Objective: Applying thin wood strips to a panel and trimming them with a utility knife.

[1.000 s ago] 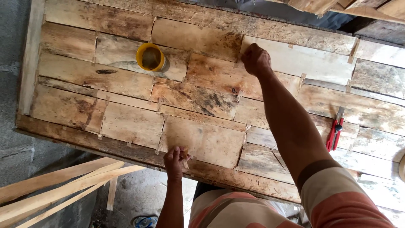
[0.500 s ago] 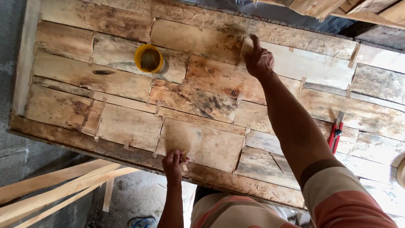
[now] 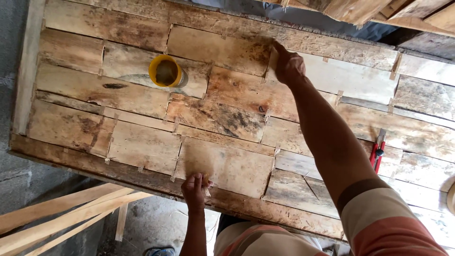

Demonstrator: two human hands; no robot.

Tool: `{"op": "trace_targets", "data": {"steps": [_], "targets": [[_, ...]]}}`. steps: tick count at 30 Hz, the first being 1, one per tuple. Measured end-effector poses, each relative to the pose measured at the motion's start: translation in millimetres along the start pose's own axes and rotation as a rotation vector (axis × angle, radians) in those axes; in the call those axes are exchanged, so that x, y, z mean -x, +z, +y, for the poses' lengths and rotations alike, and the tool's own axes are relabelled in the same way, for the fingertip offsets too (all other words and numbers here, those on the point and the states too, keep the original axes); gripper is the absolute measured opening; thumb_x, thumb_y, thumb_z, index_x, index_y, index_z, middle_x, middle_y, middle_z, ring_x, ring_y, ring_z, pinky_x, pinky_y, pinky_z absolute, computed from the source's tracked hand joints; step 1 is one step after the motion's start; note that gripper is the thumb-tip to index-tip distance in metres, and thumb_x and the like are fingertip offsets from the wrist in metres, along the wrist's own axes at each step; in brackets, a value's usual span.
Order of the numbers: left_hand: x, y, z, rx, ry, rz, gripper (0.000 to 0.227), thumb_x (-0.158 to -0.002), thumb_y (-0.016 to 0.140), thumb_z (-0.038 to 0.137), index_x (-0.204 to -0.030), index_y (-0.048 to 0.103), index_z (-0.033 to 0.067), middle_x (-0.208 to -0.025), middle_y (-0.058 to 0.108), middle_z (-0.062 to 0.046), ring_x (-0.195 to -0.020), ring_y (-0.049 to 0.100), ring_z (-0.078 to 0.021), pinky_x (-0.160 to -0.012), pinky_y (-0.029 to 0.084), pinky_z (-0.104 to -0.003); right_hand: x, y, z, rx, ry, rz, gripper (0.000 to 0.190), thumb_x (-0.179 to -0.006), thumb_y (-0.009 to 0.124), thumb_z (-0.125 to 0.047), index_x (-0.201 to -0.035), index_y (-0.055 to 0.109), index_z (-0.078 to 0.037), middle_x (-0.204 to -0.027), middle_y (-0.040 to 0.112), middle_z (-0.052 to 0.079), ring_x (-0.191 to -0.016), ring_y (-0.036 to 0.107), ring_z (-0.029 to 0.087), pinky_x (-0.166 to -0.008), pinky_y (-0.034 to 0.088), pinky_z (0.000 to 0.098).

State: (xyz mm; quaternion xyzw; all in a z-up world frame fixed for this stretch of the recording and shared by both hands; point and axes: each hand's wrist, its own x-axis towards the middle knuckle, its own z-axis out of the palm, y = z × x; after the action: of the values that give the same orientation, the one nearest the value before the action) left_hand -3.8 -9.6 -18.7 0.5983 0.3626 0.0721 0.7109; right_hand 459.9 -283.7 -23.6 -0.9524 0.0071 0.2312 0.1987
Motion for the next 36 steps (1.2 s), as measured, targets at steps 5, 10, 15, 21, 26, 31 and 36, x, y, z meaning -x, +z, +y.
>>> {"op": "trace_targets", "data": {"steps": [5, 10, 15, 21, 26, 31, 36], "targets": [[-1, -1, -7, 0.035, -0.001, 0.012, 0.031, -0.099, 0.065, 0.025, -0.093, 0.071, -0.0043, -0.067, 0.064, -0.006, -0.057, 0.060, -0.0153, -0.063, 0.062, -0.036, 43, -31, -34, 0.151, 0.009, -0.013, 0.086, -0.105, 0.042, 0.002, -0.167, 0.003, -0.042, -0.090, 0.071, 0.020, -0.061, 0.056, 0.021, -0.056, 0.053, 0.0388], [0, -2, -6, 0.093, 0.037, -0.016, 0.030, -0.100, 0.066, 0.026, -0.091, 0.069, -0.0035, -0.072, 0.065, -0.005, -0.059, 0.058, -0.0136, -0.062, 0.061, -0.034, 18, -7, -24, 0.306, -0.080, 0.022, 0.091, -0.098, 0.051, 0.003, -0.167, 0.009, -0.037, -0.089, 0.067, 0.020, -0.069, 0.065, 0.026, -0.059, 0.055, 0.0408], [0, -3, -11, -0.037, 0.001, 0.035, 0.031, -0.099, 0.065, 0.025, -0.090, 0.071, -0.0036, -0.065, 0.064, -0.006, -0.056, 0.063, -0.0161, -0.060, 0.061, -0.034, 37, -30, -29, 0.161, -0.037, 0.024, 0.090, -0.096, 0.051, -0.001, -0.165, 0.010, -0.043, -0.099, 0.068, 0.023, -0.081, 0.066, 0.031, -0.067, 0.055, 0.0464], [-3, -4, -15, -0.062, 0.041, 0.049, 0.030, -0.098, 0.066, 0.024, -0.091, 0.073, -0.0042, -0.067, 0.065, -0.006, -0.058, 0.064, -0.0154, -0.059, 0.062, -0.034, 12, 6, -13, 0.262, -0.131, 0.116, 0.078, -0.106, 0.042, -0.005, -0.166, 0.011, -0.045, -0.099, 0.070, 0.021, -0.077, 0.066, 0.028, -0.066, 0.054, 0.0441], [-2, 0, -8, -0.073, 0.038, 0.035, 0.031, -0.099, 0.066, 0.024, -0.091, 0.074, -0.0045, -0.067, 0.068, -0.009, -0.057, 0.068, -0.0176, -0.058, 0.059, -0.032, 51, -21, -36, 0.131, -0.046, -0.010, 0.064, -0.112, 0.038, -0.019, -0.165, 0.013, -0.047, -0.101, 0.066, 0.017, -0.070, 0.062, 0.027, -0.066, 0.055, 0.0408], [0, 1, -3, -0.078, 0.034, 0.036, 0.029, -0.098, 0.067, 0.023, -0.091, 0.072, -0.0042, -0.069, 0.069, -0.008, -0.057, 0.067, -0.0173, -0.057, 0.061, -0.032, 63, 2, -7, 0.263, -0.324, 0.158, 0.087, -0.095, 0.047, 0.007, -0.165, 0.022, -0.039, -0.112, 0.057, 0.017, -0.089, 0.059, 0.029, -0.068, 0.057, 0.0387], [-3, -1, -8, -0.062, 0.050, 0.013, 0.030, -0.099, 0.067, 0.024, -0.090, 0.072, -0.0041, -0.068, 0.067, -0.008, -0.057, 0.066, -0.0170, -0.056, 0.062, -0.031, 87, 14, 5, 0.328, -0.418, 0.210, 0.068, -0.101, 0.053, -0.003, -0.160, 0.038, -0.033, -0.123, 0.052, 0.019, -0.106, 0.057, 0.035, -0.083, 0.055, 0.0406]]}}
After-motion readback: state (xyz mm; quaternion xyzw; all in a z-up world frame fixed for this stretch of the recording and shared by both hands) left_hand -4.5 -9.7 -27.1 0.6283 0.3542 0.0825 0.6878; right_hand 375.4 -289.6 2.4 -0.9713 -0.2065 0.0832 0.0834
